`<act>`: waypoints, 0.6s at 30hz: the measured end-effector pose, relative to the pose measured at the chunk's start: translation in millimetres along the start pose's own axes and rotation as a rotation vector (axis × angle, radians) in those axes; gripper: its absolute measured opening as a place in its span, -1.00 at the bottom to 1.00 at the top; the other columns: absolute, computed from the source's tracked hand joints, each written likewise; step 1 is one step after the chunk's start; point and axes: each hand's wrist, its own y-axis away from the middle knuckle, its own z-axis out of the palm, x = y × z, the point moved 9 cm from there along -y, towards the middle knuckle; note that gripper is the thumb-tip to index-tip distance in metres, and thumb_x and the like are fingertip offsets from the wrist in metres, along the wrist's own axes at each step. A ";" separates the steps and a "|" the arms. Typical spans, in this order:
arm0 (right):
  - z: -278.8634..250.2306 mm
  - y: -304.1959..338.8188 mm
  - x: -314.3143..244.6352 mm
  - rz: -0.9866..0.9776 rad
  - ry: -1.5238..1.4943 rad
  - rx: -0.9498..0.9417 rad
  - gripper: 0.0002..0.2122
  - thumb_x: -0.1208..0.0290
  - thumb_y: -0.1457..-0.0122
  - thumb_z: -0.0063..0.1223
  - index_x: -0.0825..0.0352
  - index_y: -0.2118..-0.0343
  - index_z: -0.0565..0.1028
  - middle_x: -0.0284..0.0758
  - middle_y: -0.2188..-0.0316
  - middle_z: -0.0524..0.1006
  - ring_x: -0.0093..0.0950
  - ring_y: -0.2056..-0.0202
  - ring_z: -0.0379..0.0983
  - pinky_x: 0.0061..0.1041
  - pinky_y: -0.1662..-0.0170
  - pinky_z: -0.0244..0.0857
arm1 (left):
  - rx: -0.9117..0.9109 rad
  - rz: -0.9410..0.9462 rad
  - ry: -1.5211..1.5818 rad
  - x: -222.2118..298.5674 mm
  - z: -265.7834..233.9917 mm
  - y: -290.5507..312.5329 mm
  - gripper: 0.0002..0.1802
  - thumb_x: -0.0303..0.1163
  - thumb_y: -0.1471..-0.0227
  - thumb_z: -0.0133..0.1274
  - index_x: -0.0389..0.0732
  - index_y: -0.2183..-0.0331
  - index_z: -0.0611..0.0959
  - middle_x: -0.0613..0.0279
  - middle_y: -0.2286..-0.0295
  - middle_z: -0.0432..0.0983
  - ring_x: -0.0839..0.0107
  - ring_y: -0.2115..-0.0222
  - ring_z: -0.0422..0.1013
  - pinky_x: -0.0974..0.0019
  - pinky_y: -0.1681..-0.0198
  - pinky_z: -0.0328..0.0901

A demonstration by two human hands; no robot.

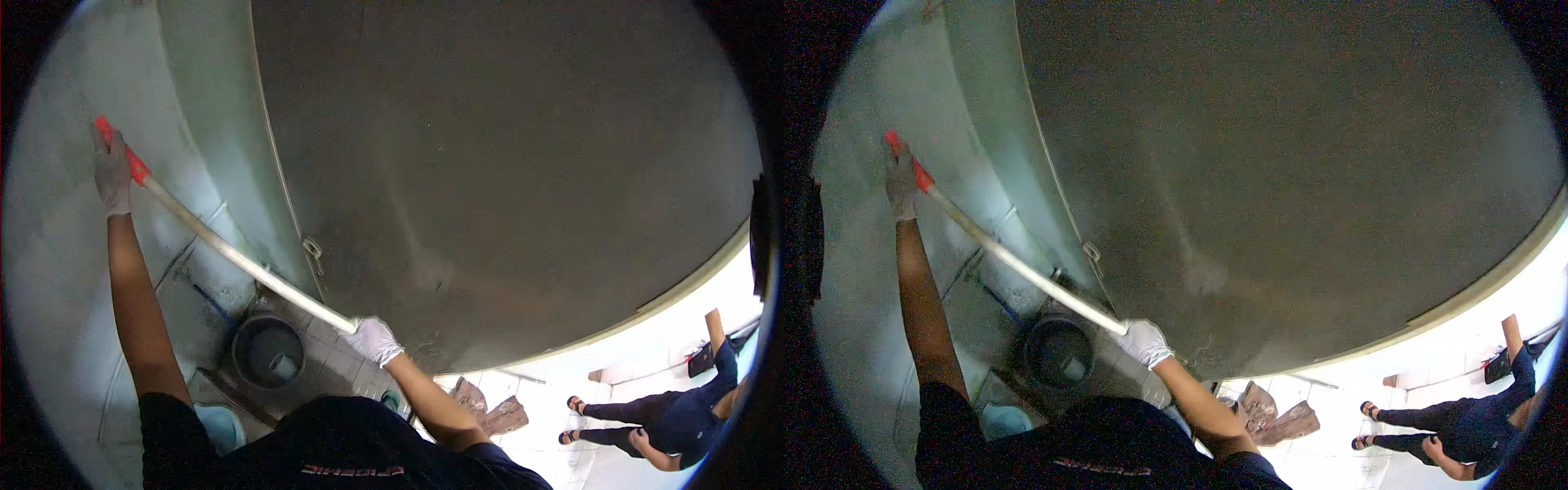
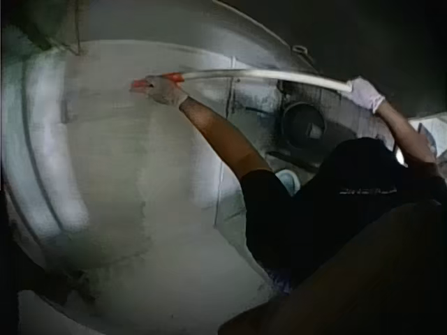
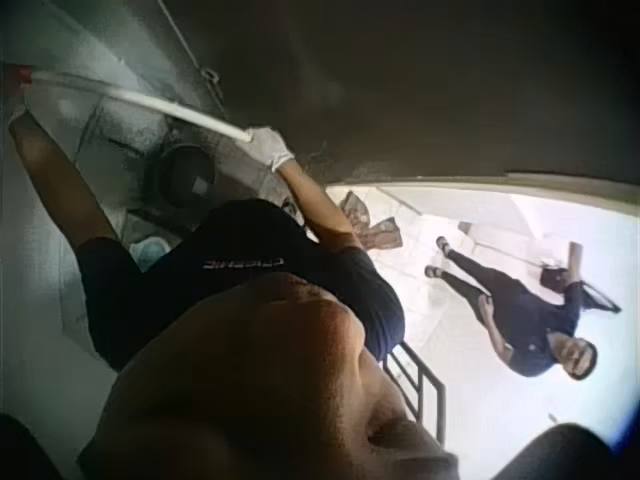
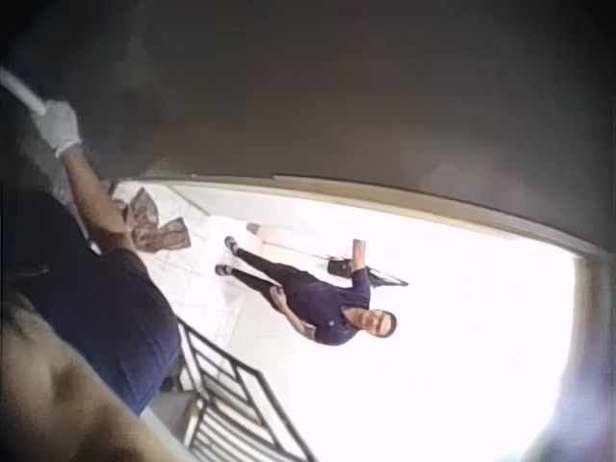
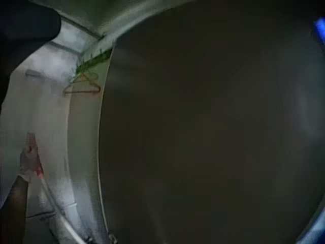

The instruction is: The person dips a paint roller attached to an extension pole into a paint bucket and applies paint across the bathroom walls.

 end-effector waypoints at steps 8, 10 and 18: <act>-18.9 -5.3 -6.8 0.035 -0.023 -0.001 -0.66 0.04 -0.02 0.07 0.23 0.33 0.59 -0.08 0.48 0.55 -0.12 0.37 0.52 -0.26 0.27 0.39 | -0.104 -0.006 0.308 -15.7 -4.9 -27.0 -0.47 -0.17 -0.15 -0.09 -0.29 -0.04 0.28 0.10 0.38 0.46 0.30 0.41 0.45 0.24 0.27 0.34; 2.4 -3.4 -2.4 -0.019 0.070 -0.030 -0.62 0.01 -0.03 0.07 0.27 0.34 0.58 -0.04 0.48 0.54 -0.09 0.38 0.51 -0.22 0.26 0.39 | -0.304 -0.154 0.503 -41.0 25.8 6.9 -0.40 -0.19 -0.17 -0.12 -0.22 -0.17 0.17 0.15 0.45 0.42 0.35 0.49 0.43 0.28 0.37 0.34; 85.8 85.3 161.8 0.146 0.112 -0.183 -0.61 -0.07 -0.07 -0.05 0.16 0.30 0.58 -0.12 0.40 0.56 -0.09 0.29 0.49 -0.22 0.21 0.36 | -0.115 -0.201 0.398 -83.8 42.9 218.1 -0.30 -0.25 -0.17 -0.20 -0.34 -0.23 0.01 -0.06 -0.22 -0.03 0.19 -0.21 0.04 0.29 -0.24 -0.04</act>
